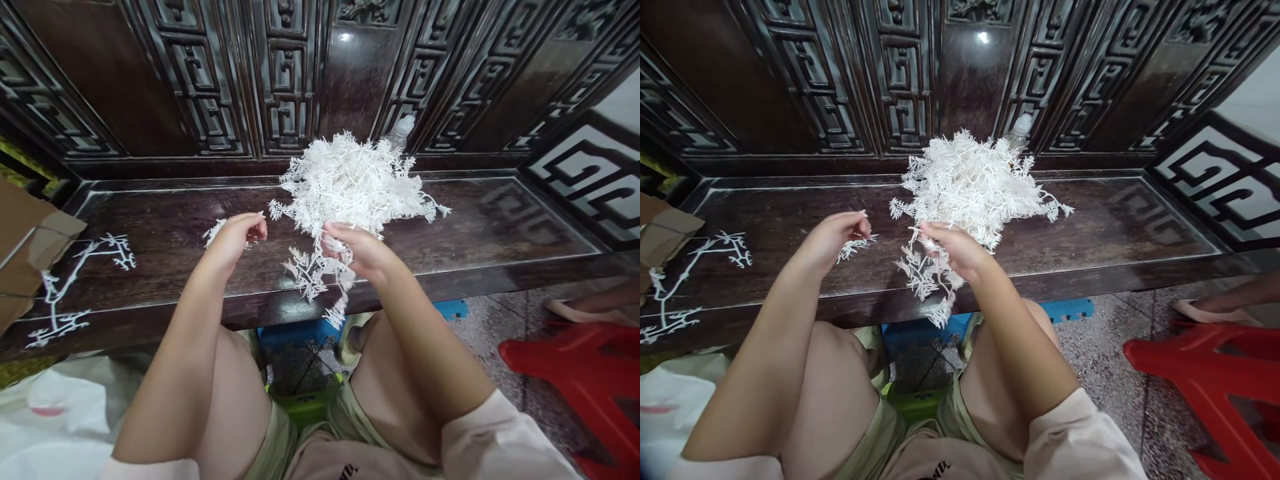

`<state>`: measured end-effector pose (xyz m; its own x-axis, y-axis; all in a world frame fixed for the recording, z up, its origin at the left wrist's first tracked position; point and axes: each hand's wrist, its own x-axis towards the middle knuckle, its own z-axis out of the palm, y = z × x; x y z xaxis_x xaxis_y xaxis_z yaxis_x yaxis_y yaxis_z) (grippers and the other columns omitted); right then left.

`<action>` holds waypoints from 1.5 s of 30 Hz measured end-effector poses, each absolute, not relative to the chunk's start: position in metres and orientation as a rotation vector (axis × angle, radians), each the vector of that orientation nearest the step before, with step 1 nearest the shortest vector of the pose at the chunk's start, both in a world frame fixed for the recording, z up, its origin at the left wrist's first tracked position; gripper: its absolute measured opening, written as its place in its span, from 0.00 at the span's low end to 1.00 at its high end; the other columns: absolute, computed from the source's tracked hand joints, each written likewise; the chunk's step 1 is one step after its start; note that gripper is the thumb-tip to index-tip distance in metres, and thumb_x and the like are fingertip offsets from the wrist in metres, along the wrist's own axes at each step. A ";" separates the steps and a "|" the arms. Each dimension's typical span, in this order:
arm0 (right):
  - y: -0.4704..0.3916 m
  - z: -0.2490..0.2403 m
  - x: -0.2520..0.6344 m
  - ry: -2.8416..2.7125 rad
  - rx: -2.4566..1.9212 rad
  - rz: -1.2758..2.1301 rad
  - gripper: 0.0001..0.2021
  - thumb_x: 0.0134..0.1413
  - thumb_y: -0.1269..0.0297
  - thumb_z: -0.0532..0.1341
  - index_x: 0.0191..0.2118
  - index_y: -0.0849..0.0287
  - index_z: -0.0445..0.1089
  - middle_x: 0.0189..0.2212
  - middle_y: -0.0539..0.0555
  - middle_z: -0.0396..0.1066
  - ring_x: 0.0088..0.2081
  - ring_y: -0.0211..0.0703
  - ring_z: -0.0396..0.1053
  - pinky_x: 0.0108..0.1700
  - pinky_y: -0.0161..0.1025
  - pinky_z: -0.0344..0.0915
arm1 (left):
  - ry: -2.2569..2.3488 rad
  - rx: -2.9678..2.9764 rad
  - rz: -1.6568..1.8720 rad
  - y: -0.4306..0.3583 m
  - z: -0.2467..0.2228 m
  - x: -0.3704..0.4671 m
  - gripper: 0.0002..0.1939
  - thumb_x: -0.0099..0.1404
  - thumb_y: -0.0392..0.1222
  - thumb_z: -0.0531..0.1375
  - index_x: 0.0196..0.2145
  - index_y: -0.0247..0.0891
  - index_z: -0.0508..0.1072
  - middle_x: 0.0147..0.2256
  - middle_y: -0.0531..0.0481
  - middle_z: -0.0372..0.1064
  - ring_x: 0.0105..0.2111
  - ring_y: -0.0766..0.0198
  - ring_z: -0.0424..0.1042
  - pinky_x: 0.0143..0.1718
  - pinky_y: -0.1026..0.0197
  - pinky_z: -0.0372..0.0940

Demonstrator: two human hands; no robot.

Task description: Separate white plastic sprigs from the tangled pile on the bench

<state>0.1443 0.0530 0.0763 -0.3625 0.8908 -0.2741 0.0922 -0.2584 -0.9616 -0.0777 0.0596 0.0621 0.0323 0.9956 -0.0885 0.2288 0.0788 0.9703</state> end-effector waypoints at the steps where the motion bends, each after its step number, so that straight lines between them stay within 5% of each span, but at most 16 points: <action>1: 0.052 0.073 0.139 -1.296 -1.265 1.733 0.13 0.46 0.52 0.59 0.24 0.57 0.63 0.28 0.54 0.65 0.34 0.41 0.61 0.35 0.40 0.60 | 1.526 1.391 0.850 0.065 0.052 -0.082 0.13 0.54 0.45 0.51 0.18 0.37 0.64 0.23 0.49 0.64 0.27 0.63 0.64 0.33 0.61 0.58; 4: 0.048 0.068 0.129 -1.129 -1.302 1.788 0.12 0.43 0.55 0.62 0.24 0.58 0.64 0.34 0.55 0.66 0.38 0.41 0.61 0.34 0.38 0.60 | 1.883 1.477 0.517 0.080 0.022 -0.104 0.11 0.51 0.45 0.54 0.21 0.36 0.69 0.24 0.48 0.68 0.28 0.60 0.66 0.30 0.61 0.57; 12: 0.052 0.062 0.130 -1.151 -1.330 1.690 0.11 0.43 0.56 0.62 0.24 0.58 0.68 0.37 0.55 0.68 0.41 0.42 0.60 0.33 0.37 0.58 | 2.135 1.419 0.474 0.097 -0.029 -0.145 0.14 0.49 0.41 0.58 0.33 0.33 0.73 0.31 0.45 0.72 0.34 0.57 0.69 0.32 0.62 0.59; 19: 0.053 0.059 0.130 -1.140 -1.339 1.672 0.09 0.44 0.58 0.62 0.28 0.58 0.70 0.41 0.55 0.69 0.45 0.43 0.60 0.37 0.38 0.57 | 2.179 1.366 0.582 0.099 -0.034 -0.139 0.33 0.52 0.42 0.58 0.56 0.34 0.57 0.46 0.39 0.67 0.43 0.54 0.67 0.42 0.59 0.59; 24: 0.052 0.059 0.130 -1.207 -1.347 1.666 0.10 0.44 0.56 0.61 0.28 0.58 0.71 0.44 0.55 0.67 0.47 0.44 0.59 0.39 0.39 0.58 | 2.240 1.269 0.797 0.098 -0.027 -0.141 0.26 0.59 0.46 0.51 0.53 0.33 0.62 0.45 0.38 0.68 0.44 0.53 0.67 0.43 0.57 0.59; 29: 0.053 0.057 0.129 -1.209 -1.323 1.665 0.10 0.44 0.55 0.61 0.27 0.58 0.69 0.42 0.56 0.67 0.46 0.45 0.59 0.37 0.39 0.59 | 2.218 1.160 0.885 0.098 -0.012 -0.131 0.18 0.60 0.45 0.48 0.39 0.32 0.72 0.38 0.41 0.71 0.35 0.56 0.69 0.35 0.59 0.60; 38: 0.053 0.054 0.122 -0.892 -1.250 1.781 0.07 0.47 0.62 0.59 0.25 0.61 0.66 0.33 0.54 0.65 0.31 0.35 0.58 0.28 0.34 0.55 | 1.075 1.384 0.887 0.056 0.047 -0.030 0.19 0.56 0.50 0.56 0.42 0.37 0.71 0.41 0.46 0.70 0.39 0.64 0.67 0.42 0.60 0.58; 45: 0.053 0.051 0.124 -0.957 -1.262 1.745 0.08 0.44 0.61 0.60 0.24 0.61 0.65 0.31 0.53 0.64 0.33 0.36 0.59 0.32 0.36 0.55 | 1.313 1.350 1.062 0.040 0.040 -0.010 0.13 0.54 0.45 0.58 0.34 0.34 0.70 0.32 0.47 0.70 0.32 0.64 0.67 0.37 0.60 0.60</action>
<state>0.1238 0.0526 0.0513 -0.2175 0.8949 -0.3896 -0.1525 -0.4255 -0.8920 -0.0096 0.0400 0.0398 0.0500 0.9984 -0.0263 0.1827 0.0167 0.9830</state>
